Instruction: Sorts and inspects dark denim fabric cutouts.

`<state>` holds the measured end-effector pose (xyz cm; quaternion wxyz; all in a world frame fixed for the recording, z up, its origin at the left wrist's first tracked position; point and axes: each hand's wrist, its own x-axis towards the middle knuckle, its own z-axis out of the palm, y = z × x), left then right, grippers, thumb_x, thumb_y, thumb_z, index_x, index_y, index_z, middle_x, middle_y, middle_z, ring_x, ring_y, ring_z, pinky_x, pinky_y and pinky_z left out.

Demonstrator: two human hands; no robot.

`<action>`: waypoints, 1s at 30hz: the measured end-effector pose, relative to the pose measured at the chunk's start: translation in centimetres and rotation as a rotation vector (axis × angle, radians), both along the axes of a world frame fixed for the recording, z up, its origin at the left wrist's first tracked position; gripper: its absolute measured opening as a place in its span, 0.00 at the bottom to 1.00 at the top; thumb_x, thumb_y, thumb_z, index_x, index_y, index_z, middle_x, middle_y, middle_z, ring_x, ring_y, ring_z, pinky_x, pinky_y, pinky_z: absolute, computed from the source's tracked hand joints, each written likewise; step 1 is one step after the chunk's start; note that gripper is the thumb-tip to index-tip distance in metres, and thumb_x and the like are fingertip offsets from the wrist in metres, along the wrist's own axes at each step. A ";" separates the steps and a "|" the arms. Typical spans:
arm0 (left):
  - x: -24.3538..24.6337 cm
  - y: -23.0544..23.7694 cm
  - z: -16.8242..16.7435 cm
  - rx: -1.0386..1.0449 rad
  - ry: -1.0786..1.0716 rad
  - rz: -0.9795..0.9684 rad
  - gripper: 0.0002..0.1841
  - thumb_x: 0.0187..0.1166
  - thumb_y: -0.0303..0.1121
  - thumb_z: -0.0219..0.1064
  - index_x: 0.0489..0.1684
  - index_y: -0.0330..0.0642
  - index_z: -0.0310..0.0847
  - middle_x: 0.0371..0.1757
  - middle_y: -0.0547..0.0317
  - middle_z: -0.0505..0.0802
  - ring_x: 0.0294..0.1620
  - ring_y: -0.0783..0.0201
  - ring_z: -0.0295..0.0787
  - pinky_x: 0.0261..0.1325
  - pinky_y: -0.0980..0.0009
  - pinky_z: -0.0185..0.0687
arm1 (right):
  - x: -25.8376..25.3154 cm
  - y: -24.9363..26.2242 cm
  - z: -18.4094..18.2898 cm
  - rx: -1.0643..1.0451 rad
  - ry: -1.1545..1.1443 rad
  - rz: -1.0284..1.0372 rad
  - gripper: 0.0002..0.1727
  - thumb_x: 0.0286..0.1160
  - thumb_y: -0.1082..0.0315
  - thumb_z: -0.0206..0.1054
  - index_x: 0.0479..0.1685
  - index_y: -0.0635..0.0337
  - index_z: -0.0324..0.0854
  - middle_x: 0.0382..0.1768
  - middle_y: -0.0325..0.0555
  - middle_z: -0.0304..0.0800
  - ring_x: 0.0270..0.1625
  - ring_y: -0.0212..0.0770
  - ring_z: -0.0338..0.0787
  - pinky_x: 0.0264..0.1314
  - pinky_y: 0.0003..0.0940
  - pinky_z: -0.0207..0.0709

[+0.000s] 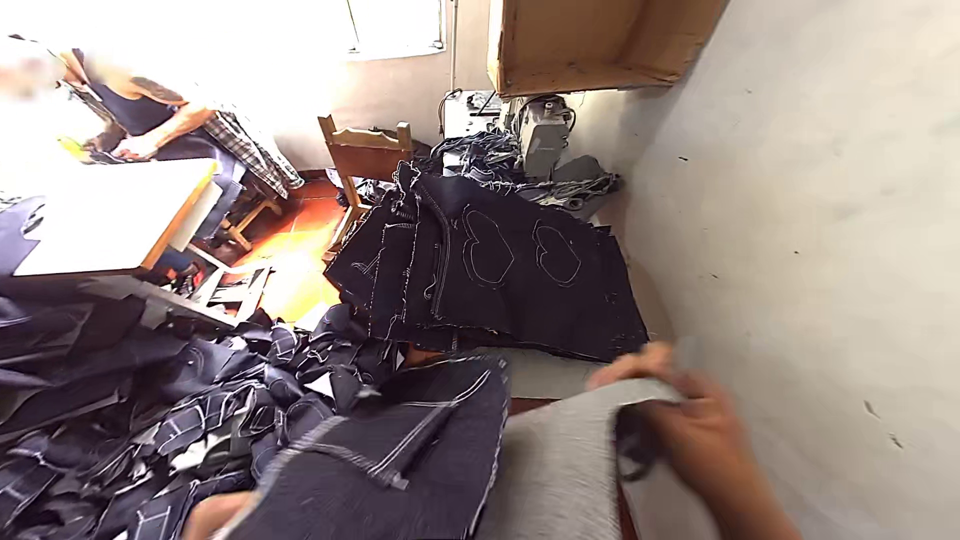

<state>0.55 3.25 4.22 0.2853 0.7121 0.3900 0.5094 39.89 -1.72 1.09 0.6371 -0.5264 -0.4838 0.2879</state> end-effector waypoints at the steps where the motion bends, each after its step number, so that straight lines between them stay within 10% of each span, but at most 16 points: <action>1: 1.7 0.4 -0.2 -0.079 0.051 -0.006 0.09 0.85 0.31 0.63 0.40 0.35 0.85 0.45 0.63 0.89 0.54 0.81 0.81 0.65 0.80 0.75 | 2.3 -0.4 2.2 0.015 -0.091 -0.111 0.08 0.69 0.57 0.77 0.42 0.29 0.88 0.41 0.20 0.95 0.43 0.22 0.93 0.49 0.22 0.88; 4: 7.7 2.5 0.0 -0.124 0.089 0.056 0.15 0.83 0.33 0.61 0.24 0.37 0.83 0.31 0.60 0.84 0.39 0.75 0.79 0.47 0.80 0.76 | 8.2 1.2 7.9 0.029 -0.386 -0.397 0.16 0.65 0.60 0.80 0.37 0.37 0.73 0.39 0.16 0.90 0.35 0.15 0.88 0.34 0.14 0.83; 7: 13.4 7.3 1.7 0.131 0.181 0.219 0.20 0.90 0.45 0.57 0.48 0.35 0.84 0.34 0.60 0.89 0.36 0.78 0.86 0.43 0.80 0.84 | 11.7 7.4 11.4 -0.025 -0.695 -0.535 0.23 0.66 0.54 0.79 0.45 0.58 0.72 0.39 0.34 0.84 0.39 0.21 0.82 0.42 0.23 0.78; 10: 18.3 12.6 1.3 0.098 0.361 0.348 0.20 0.89 0.37 0.55 0.70 0.34 0.77 0.31 0.56 0.88 0.26 0.64 0.85 0.33 0.63 0.86 | 14.0 16.6 10.9 -0.050 -0.854 -0.445 0.28 0.69 0.57 0.79 0.44 0.78 0.73 0.36 0.67 0.84 0.39 0.60 0.86 0.44 0.60 0.77; 13: 21.8 16.1 -4.1 0.068 0.500 0.447 0.20 0.89 0.33 0.56 0.75 0.38 0.78 0.41 0.44 0.92 0.30 0.48 0.91 0.31 0.47 0.87 | 15.0 24.4 5.2 -0.354 -0.805 -0.285 0.34 0.68 0.53 0.81 0.58 0.78 0.77 0.45 0.77 0.86 0.51 0.76 0.87 0.54 0.76 0.77; 17: 23.2 17.6 -8.2 0.120 0.558 0.528 0.19 0.85 0.32 0.59 0.69 0.43 0.88 0.39 0.45 0.90 0.29 0.53 0.89 0.28 0.59 0.87 | 5.4 24.6 0.1 -0.233 -0.813 -0.008 0.41 0.70 0.39 0.75 0.76 0.60 0.78 0.66 0.56 0.86 0.60 0.55 0.89 0.57 0.58 0.85; 21: 20.5 18.4 -6.6 -0.043 0.421 0.263 0.19 0.80 0.30 0.60 0.67 0.42 0.89 0.43 0.54 0.92 0.40 0.63 0.89 0.49 0.64 0.89 | -3.5 25.0 -3.9 0.150 -0.732 0.227 0.38 0.65 0.24 0.65 0.38 0.55 0.84 0.79 0.35 0.81 0.82 0.45 0.78 0.58 0.49 0.89; 24: 15.6 17.5 -6.6 -0.130 0.260 0.215 0.16 0.82 0.26 0.59 0.60 0.42 0.91 0.52 0.57 0.93 0.45 0.68 0.94 0.48 0.69 0.96 | -3.7 26.5 -5.3 0.154 -0.803 0.162 0.40 0.44 0.25 0.80 0.35 0.55 0.83 0.78 0.34 0.82 0.77 0.42 0.83 0.44 0.47 0.92; 26: 13.4 16.1 -8.2 -0.275 0.254 0.445 0.13 0.78 0.25 0.58 0.48 0.35 0.91 0.46 0.53 0.93 0.38 0.64 0.95 0.39 0.65 0.95 | -3.7 26.6 -5.7 0.166 -0.885 0.128 0.41 0.40 0.26 0.82 0.35 0.57 0.82 0.79 0.37 0.81 0.78 0.42 0.83 0.43 0.46 0.92; 30: 12.1 16.6 -15.1 -0.953 0.655 0.287 0.16 0.83 0.30 0.59 0.59 0.29 0.85 0.61 0.34 0.91 0.68 0.40 0.87 0.74 0.40 0.77 | -3.6 26.5 -5.7 0.199 -0.943 0.092 0.42 0.42 0.26 0.81 0.33 0.59 0.80 0.77 0.41 0.83 0.75 0.46 0.86 0.40 0.47 0.91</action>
